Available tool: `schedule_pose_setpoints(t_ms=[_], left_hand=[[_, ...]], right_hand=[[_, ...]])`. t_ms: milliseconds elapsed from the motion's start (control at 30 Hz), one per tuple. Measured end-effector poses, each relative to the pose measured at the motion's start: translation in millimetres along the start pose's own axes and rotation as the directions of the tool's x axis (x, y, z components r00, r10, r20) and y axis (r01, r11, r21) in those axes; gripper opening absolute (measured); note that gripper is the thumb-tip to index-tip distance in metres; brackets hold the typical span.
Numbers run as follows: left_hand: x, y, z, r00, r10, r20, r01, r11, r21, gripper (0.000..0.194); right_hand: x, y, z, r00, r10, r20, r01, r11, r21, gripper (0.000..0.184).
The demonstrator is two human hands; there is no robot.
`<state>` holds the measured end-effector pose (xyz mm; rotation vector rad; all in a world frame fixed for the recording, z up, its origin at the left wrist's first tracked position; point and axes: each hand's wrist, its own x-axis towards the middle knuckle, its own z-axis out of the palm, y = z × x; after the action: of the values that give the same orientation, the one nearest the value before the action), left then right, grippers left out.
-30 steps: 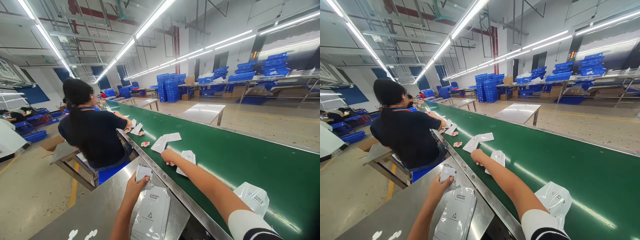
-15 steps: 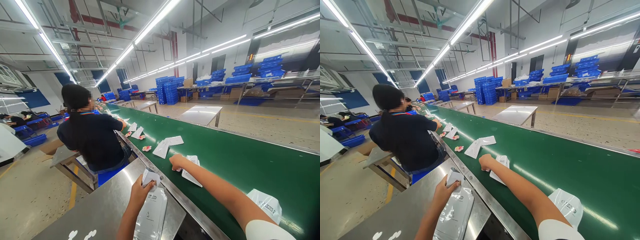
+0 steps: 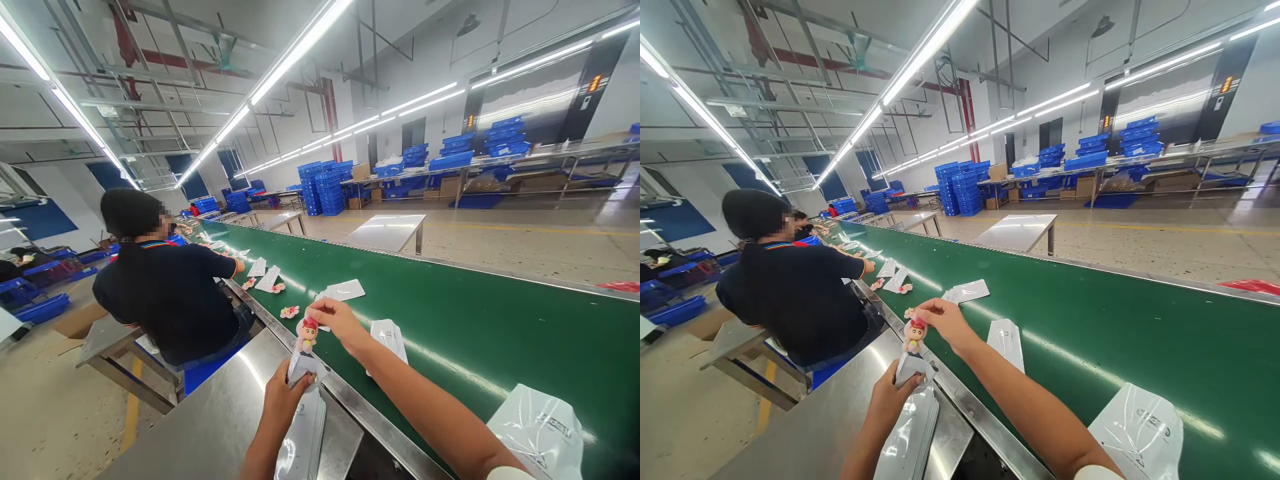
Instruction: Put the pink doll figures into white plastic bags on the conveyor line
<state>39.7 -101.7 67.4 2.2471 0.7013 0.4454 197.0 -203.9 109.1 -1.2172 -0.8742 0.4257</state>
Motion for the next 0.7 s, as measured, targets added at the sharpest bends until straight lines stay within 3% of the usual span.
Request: schedule_pose_setpoints(t_ms=[33,100,200,300,433,567,700], left_hand=[[-1.1,2.4,0.7,1.0,0.0,-0.003,0.0,0.999,-0.04,0.029],[-4.5,5.9,1.3,1.0,-0.01,-0.024,0.007,0.992,-0.126,0.033],[-10.2,8.5,1.9,0.998,-0.054,-0.043,0.043,0.972,-0.231,0.038],[-13.3,10.9,4.1,0.999,-0.049,-0.017,0.042,0.958,-0.285,0.038],[-12.3,14.0,11.1,0.998,0.003,0.055,0.01,0.971,-0.24,0.034],[-8.7,15.7,19.7,0.993,0.056,0.102,-0.034,0.976,-0.213,0.033],[-8.4,27.6,28.5,0.98,0.157,0.122,-0.121,0.959,-0.257,0.03]], right_hand=[[-4.2,-2.8,5.8,0.999,-0.003,-0.033,0.007,0.993,0.116,0.028],[-10.5,-4.7,11.6,0.995,-0.003,-0.099,0.015,0.992,0.127,0.025],[-17.2,-3.3,8.8,0.988,-0.021,-0.155,0.022,1.0,0.011,0.021],[-26.4,-3.6,4.2,0.992,-0.007,-0.124,0.002,0.999,-0.043,0.019],[-42.3,-6.2,4.3,0.991,-0.086,-0.102,0.05,0.946,-0.319,0.012],[-57.5,-1.1,-2.1,0.981,-0.189,0.043,0.183,0.829,-0.529,0.013],[-79.3,-4.0,-19.2,0.915,-0.286,0.284,0.403,0.618,-0.675,0.026]])
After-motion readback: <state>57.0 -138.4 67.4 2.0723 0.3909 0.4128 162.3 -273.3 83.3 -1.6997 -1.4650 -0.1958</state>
